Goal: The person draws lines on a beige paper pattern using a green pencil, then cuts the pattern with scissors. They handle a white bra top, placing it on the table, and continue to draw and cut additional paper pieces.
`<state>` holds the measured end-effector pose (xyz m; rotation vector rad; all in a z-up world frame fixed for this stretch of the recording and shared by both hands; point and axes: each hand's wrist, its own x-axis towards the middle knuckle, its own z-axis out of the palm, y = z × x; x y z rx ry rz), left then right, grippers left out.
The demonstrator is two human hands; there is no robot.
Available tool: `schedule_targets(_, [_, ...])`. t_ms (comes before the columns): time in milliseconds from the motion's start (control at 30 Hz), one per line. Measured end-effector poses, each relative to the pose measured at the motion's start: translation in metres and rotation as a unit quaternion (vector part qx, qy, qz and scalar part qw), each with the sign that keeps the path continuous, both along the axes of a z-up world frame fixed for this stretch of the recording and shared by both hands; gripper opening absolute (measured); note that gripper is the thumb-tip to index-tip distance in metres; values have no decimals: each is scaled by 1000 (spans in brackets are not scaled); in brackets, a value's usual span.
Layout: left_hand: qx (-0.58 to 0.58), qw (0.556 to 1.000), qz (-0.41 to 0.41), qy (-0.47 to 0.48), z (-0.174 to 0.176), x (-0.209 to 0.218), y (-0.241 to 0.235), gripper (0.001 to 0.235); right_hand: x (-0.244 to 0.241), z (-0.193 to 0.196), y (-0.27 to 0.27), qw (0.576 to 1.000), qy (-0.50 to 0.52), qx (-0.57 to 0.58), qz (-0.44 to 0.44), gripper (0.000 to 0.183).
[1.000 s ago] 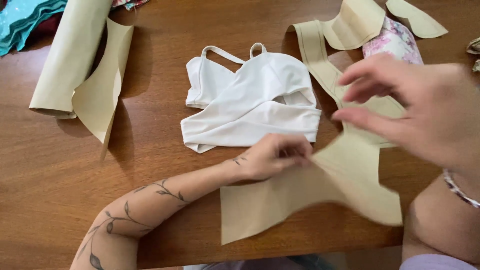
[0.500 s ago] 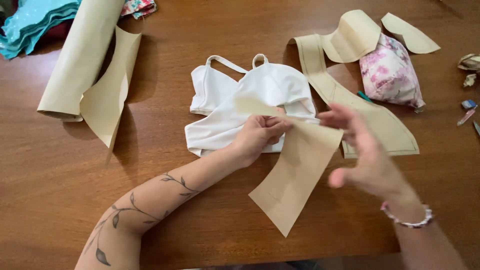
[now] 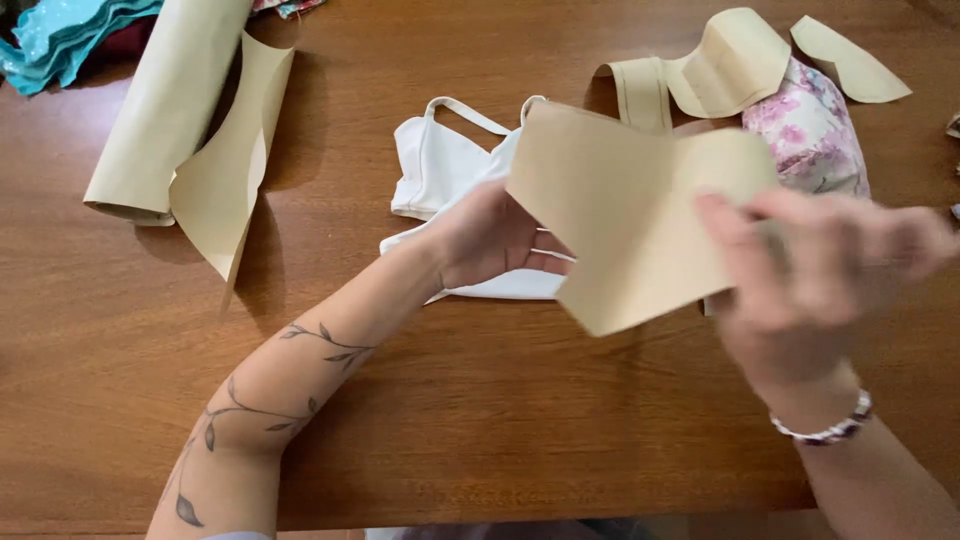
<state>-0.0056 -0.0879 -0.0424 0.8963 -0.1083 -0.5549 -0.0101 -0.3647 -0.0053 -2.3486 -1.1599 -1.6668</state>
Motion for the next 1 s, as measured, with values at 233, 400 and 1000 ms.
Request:
schedule_targets(233, [-29, 990, 81, 115, 59, -12, 4, 125, 7, -38, 32, 997, -21, -64, -46, 14])
schedule_targets(400, [285, 956, 66, 34, 49, -6, 4, 106, 4, -53, 37, 996, 20, -85, -22, 28])
schedule_targets(1000, [622, 715, -208, -244, 58, -22, 32, 52, 8, -36, -49, 962, 253, -103, -27, 50])
